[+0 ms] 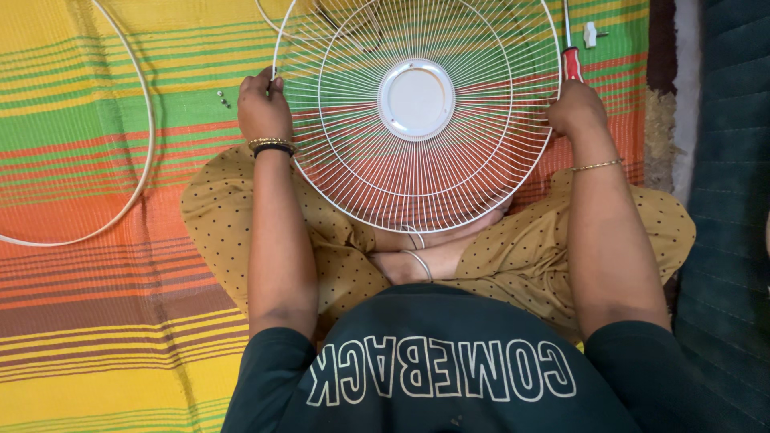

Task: The person assembles a table fan by securing the front grill to the fan blades using a screwdriver and screws, then attaches the outer ring to complete the assembly.

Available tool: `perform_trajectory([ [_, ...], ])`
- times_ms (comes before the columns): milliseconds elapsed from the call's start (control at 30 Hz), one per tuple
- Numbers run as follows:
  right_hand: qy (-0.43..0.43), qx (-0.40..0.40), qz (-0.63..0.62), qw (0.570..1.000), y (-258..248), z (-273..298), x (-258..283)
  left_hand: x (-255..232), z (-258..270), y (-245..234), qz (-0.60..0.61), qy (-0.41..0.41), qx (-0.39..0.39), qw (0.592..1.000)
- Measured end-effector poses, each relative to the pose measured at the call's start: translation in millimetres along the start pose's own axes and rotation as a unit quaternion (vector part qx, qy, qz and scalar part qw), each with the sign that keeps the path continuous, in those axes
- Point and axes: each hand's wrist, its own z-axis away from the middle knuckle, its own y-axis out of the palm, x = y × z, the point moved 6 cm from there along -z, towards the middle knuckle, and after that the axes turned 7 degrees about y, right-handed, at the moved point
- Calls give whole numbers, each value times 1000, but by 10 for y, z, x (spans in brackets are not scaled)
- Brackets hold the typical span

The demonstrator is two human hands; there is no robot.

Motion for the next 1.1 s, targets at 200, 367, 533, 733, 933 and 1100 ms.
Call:
perform_trajectory([
  [200, -7, -16, 32, 999, 47, -67, -17, 25, -17, 19, -19, -10, 1, 1000],
  [367, 19, -19, 40, 999, 68, -64, -35, 30, -14, 10, -6, -5, 6, 1000],
  [533, 22, 7, 24, 999, -35, 102, 53, 64, -37, -95, 28, -34, 23, 999],
  [733, -1, -55, -22, 998, -216, 229, 99, 674, -280, -525, 26, -61, 8, 998],
  [933, -49, -118, -82, 988, -336, 285, 117, 2038, -648, -314, -62, -106, 70, 990],
  [1100, -51, -101, -79, 990, -272, 210, 107, 2053, -451, -79, -21, -196, 111, 974],
])
